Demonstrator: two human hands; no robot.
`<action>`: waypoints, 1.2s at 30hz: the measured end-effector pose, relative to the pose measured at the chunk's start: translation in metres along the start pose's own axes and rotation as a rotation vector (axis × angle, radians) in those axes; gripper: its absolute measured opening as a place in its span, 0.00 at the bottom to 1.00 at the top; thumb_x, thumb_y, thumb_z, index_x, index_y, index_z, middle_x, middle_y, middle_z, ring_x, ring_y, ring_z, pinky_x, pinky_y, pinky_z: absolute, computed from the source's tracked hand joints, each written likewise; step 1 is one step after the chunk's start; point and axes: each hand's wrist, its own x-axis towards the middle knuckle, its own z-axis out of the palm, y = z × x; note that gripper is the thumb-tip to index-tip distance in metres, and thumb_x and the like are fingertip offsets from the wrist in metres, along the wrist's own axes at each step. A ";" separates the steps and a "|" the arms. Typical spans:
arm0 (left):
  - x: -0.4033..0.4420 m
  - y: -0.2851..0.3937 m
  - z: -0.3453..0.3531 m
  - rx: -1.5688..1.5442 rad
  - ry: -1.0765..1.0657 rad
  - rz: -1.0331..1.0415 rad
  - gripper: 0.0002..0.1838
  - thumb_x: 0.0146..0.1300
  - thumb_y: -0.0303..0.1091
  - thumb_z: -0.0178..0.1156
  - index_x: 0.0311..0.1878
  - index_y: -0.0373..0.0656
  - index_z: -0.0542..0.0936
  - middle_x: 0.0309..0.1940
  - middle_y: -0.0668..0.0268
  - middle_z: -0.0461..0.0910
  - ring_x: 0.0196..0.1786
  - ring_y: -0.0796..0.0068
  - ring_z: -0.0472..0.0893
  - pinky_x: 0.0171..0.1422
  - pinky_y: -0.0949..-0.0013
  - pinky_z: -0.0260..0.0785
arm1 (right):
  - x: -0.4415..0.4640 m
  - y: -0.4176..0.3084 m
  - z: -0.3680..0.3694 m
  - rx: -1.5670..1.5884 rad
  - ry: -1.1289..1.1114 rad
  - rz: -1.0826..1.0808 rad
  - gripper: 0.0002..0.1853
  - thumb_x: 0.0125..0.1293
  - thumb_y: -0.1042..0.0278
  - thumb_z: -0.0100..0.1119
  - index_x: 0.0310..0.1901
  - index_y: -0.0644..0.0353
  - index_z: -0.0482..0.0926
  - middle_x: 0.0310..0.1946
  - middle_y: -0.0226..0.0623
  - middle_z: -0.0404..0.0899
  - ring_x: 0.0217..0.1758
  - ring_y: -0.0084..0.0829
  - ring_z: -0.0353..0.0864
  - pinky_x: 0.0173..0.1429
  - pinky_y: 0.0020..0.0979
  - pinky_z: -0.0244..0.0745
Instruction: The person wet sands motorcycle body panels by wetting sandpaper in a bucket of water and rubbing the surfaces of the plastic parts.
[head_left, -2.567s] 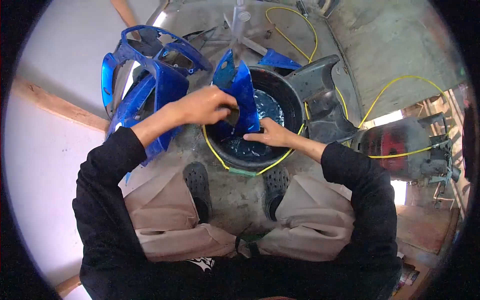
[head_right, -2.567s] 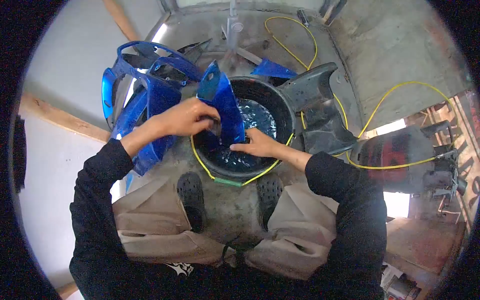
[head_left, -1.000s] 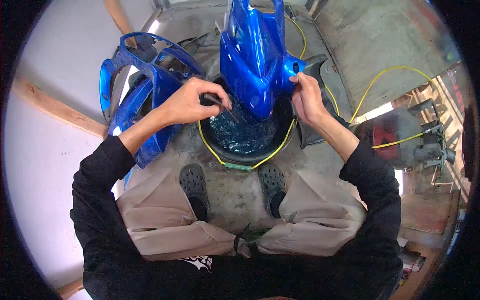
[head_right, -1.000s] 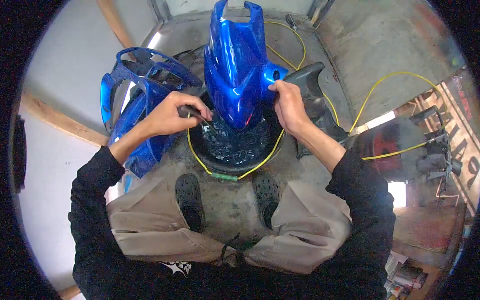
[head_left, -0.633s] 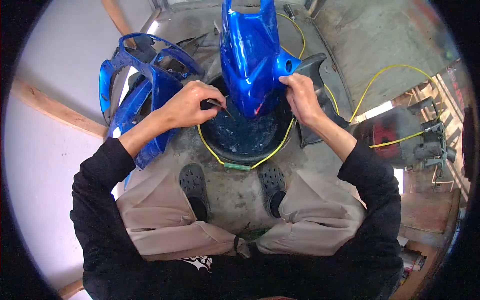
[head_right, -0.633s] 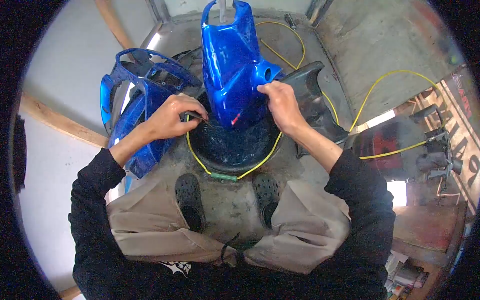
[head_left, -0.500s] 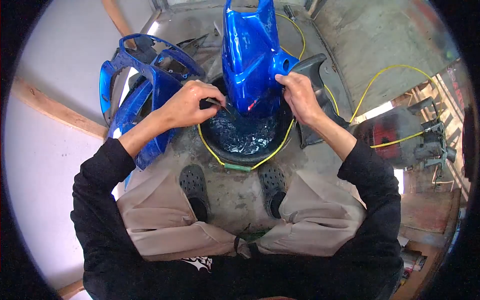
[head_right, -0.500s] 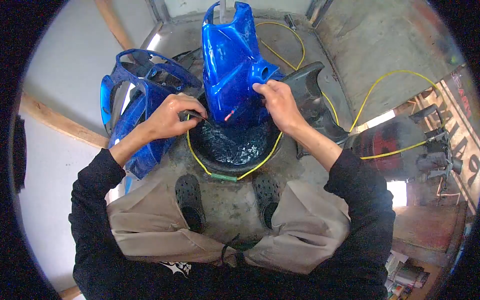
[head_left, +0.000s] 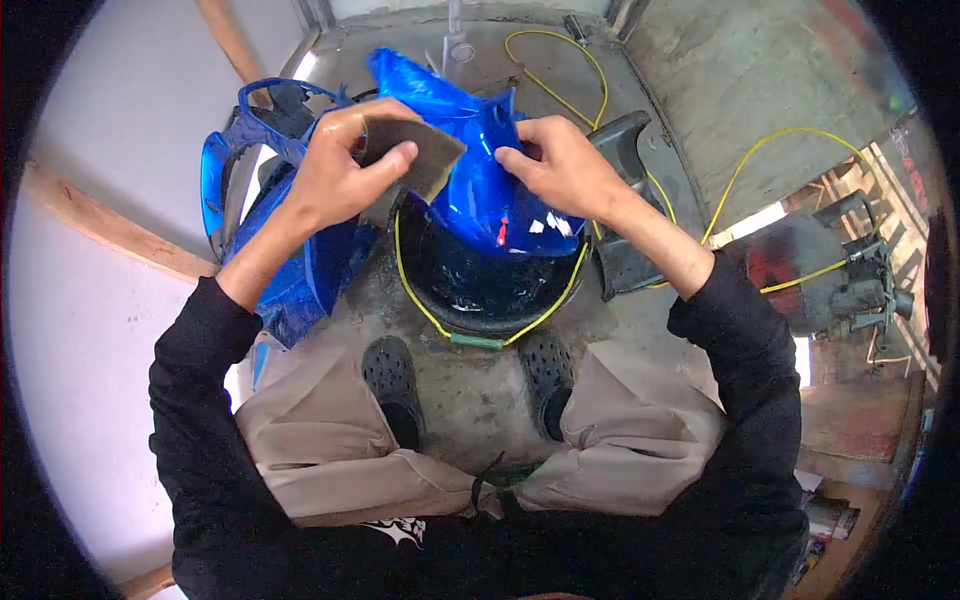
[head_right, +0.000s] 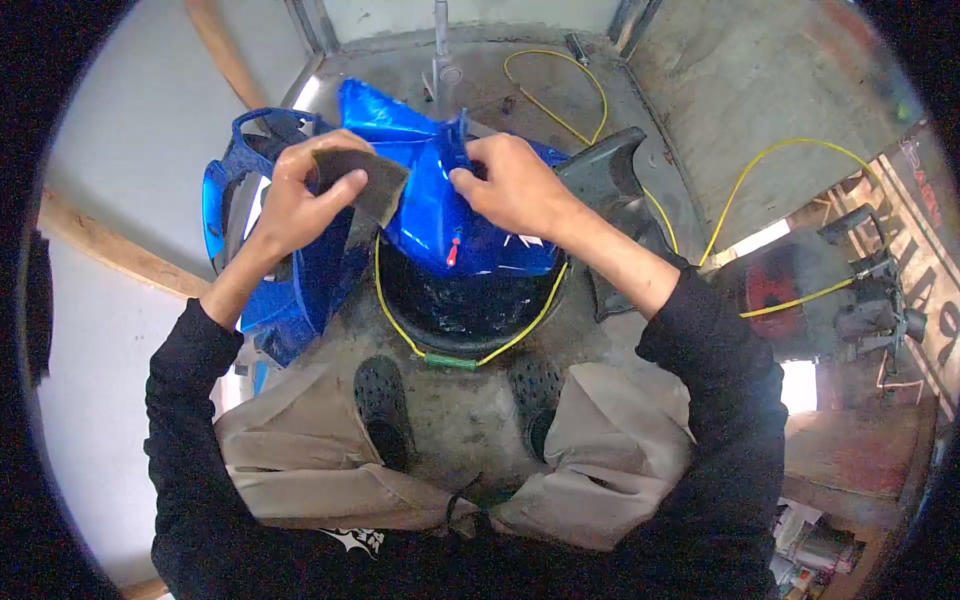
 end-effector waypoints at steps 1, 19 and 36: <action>0.004 0.000 -0.001 0.028 0.013 0.089 0.08 0.67 0.26 0.67 0.46 0.34 0.84 0.48 0.59 0.87 0.53 0.67 0.85 0.59 0.64 0.76 | 0.001 -0.007 -0.001 -0.044 -0.018 -0.022 0.16 0.67 0.63 0.65 0.37 0.72 0.85 0.31 0.62 0.84 0.38 0.55 0.88 0.49 0.51 0.79; 0.028 -0.044 0.024 -0.265 -0.595 -0.013 0.11 0.63 0.30 0.73 0.42 0.30 0.87 0.45 0.60 0.83 0.51 0.68 0.82 0.59 0.64 0.73 | -0.004 0.026 -0.016 0.257 -0.210 -0.147 0.14 0.76 0.67 0.67 0.55 0.68 0.87 0.53 0.42 0.88 0.58 0.29 0.86 0.63 0.32 0.80; 0.047 -0.074 0.018 -0.168 -0.670 -0.136 0.08 0.58 0.26 0.72 0.39 0.32 0.89 0.56 0.64 0.85 0.56 0.73 0.82 0.61 0.65 0.73 | -0.047 0.103 -0.011 -0.373 -0.092 -0.043 0.28 0.75 0.37 0.61 0.42 0.59 0.88 0.34 0.54 0.86 0.40 0.50 0.88 0.47 0.48 0.77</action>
